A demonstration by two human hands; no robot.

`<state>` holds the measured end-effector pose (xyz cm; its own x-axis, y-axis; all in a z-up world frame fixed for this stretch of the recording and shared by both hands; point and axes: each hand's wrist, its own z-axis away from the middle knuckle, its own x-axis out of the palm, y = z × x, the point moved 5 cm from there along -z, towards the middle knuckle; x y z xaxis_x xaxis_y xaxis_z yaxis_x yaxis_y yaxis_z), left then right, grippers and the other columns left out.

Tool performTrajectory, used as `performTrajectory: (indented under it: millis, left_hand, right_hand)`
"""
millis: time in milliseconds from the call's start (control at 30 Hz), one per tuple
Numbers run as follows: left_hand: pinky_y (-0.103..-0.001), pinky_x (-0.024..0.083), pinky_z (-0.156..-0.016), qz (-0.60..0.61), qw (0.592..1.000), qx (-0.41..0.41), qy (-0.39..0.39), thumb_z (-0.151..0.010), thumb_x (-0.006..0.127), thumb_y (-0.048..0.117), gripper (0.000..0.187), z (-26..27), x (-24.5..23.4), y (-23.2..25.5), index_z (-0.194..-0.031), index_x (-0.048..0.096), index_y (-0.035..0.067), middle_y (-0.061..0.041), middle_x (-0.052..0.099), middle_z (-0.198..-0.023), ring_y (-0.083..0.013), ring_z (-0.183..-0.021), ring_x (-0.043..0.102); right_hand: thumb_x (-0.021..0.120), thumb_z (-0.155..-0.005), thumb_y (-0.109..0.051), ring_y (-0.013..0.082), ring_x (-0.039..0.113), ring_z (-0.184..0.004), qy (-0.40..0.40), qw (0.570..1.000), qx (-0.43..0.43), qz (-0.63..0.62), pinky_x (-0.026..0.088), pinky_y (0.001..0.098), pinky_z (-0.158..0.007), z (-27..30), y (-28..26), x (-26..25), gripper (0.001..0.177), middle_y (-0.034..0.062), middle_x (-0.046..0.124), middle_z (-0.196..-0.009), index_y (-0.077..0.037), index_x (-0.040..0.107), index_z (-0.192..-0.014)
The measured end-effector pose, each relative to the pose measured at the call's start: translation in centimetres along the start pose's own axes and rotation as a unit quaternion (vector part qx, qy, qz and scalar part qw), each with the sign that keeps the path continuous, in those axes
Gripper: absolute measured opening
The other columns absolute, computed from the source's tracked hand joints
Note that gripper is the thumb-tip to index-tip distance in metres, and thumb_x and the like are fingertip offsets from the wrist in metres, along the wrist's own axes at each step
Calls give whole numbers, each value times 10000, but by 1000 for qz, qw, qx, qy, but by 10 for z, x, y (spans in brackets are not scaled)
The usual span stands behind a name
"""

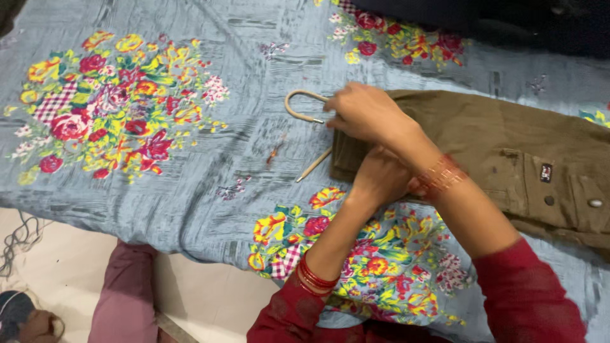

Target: The person folds a pair of white pants, olive green pants, and a white t-shirt on a bed. Each item is folded neatly and placed into an open suitcase.

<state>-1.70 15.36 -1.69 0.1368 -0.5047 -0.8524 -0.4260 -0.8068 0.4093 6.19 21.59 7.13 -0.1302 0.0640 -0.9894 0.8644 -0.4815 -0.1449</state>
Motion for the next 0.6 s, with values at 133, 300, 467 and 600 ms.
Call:
performTrajectory:
  millis: [133,300,467,600]
  left_hand:
    - [-513,314,-1249,26,986,53,156,-851,669,424,625,7,3,-1,-1417,560,185,-155,544,-1491,-367,-1440,470]
    - [-415,336,-1298,105,982,26,157,-977,623,398,564,3,22,-9,-1503,540,213,-115,486,-1580,-269,-1494,441]
    - [-537,284,-1275,-74,990,29,114,-869,674,448,603,2,24,1,-1374,606,126,-94,565,-1460,-317,-1427,491]
    - [-529,295,-1277,-6,998,3,70,-894,646,508,618,-2,20,-3,-1363,607,107,-133,570,-1419,-346,-1429,495]
  right_hand:
    - [724,-853,-207,364,691,-972,97,993,0,74,566,510,-749,-47,3,22,225,134,744,-1014,-70,725,-1031]
    - [719,-852,-288,366,709,-889,-34,988,86,121,561,503,-718,-65,13,35,163,143,751,-922,-165,752,-955]
    - [772,-814,-403,287,671,-974,-77,996,-48,-14,508,475,-811,-32,-3,0,220,8,766,-912,-254,792,-974]
    - [828,-686,-495,214,590,-1087,-156,983,-85,54,372,490,-910,-11,-29,-1,359,-56,767,-928,-308,805,-992]
